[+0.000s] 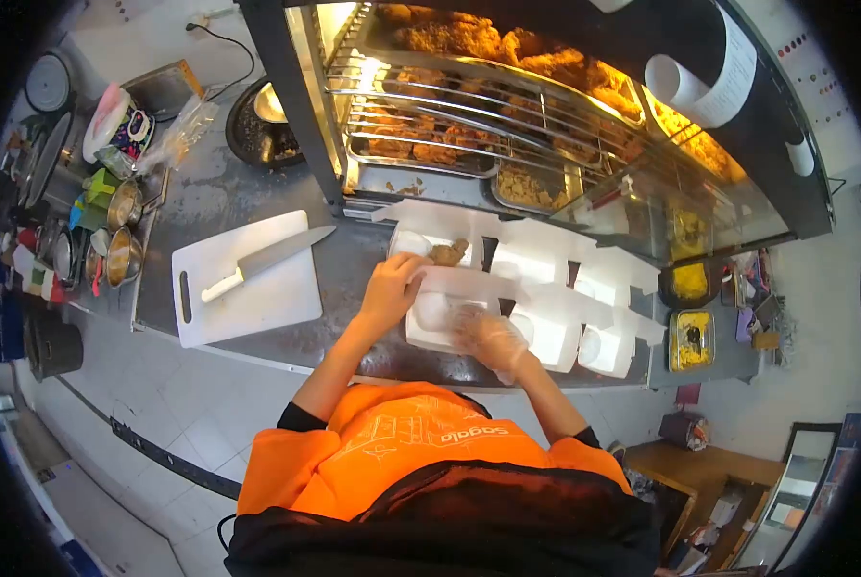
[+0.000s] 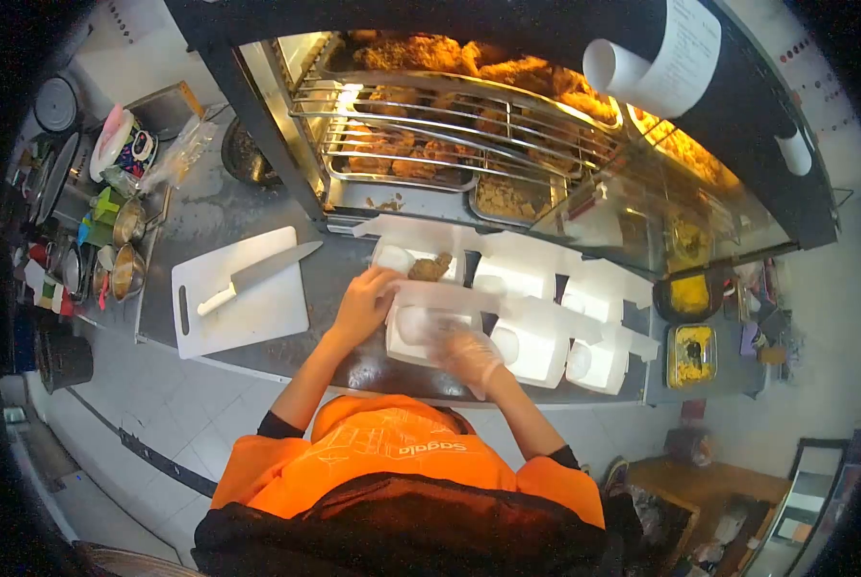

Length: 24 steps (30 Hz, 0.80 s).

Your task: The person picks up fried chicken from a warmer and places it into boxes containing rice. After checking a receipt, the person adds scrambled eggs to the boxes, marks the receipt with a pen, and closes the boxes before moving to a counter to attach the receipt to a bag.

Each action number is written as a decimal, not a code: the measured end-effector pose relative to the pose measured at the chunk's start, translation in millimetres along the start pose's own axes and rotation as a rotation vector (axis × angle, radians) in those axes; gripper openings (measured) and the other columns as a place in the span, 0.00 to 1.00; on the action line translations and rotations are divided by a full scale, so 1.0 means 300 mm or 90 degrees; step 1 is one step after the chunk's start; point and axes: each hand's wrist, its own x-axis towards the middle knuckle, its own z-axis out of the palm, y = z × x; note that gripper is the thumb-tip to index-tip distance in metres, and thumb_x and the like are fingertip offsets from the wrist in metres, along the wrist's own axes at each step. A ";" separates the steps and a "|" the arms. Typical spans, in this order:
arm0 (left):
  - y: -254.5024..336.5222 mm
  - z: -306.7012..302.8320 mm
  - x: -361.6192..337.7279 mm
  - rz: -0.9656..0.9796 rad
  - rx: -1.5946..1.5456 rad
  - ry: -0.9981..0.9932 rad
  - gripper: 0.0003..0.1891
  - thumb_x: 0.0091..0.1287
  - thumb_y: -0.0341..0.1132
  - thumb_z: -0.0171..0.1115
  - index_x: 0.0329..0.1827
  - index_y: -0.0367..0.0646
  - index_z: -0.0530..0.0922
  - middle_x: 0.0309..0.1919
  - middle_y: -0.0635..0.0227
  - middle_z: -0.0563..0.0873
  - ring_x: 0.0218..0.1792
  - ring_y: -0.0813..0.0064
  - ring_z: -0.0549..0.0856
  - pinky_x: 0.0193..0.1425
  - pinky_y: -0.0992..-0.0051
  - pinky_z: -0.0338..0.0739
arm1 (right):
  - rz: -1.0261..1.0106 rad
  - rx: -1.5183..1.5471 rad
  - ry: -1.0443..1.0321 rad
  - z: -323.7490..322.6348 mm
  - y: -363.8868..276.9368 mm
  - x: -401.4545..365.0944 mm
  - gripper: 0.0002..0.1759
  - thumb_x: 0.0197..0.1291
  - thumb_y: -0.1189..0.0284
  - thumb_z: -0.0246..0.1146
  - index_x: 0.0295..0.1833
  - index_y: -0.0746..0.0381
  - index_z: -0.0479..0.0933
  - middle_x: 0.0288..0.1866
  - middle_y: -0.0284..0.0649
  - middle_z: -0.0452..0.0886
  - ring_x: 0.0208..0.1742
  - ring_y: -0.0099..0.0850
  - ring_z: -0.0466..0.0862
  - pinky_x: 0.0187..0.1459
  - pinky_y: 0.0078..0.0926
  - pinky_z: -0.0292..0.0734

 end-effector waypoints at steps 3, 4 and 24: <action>0.201 -0.107 -0.004 -0.026 -0.278 0.044 0.18 0.59 0.30 0.62 0.54 0.41 0.76 0.50 0.59 0.81 0.53 0.60 0.79 0.59 0.68 0.71 | -0.556 -0.223 0.398 -0.175 -0.178 0.002 0.19 0.52 0.75 0.62 0.53 0.62 0.75 0.58 0.46 0.74 0.61 0.45 0.72 0.59 0.40 0.71; 0.304 -0.193 -0.010 0.066 -0.311 0.000 0.19 0.60 0.31 0.61 0.55 0.40 0.75 0.51 0.60 0.81 0.53 0.60 0.79 0.60 0.68 0.70 | -0.557 -0.341 0.537 -0.232 -0.279 0.033 0.22 0.57 0.77 0.60 0.59 0.62 0.72 0.56 0.47 0.75 0.48 0.47 0.79 0.47 0.41 0.77; 0.440 -0.499 -0.305 0.147 -0.745 -0.020 0.12 0.59 0.33 0.62 0.44 0.39 0.79 0.47 0.54 0.77 0.53 0.56 0.76 0.60 0.56 0.68 | -0.259 -0.429 0.730 -0.572 -0.690 0.637 0.26 0.63 0.55 0.53 0.57 0.63 0.72 0.56 0.51 0.76 0.57 0.45 0.76 0.61 0.40 0.66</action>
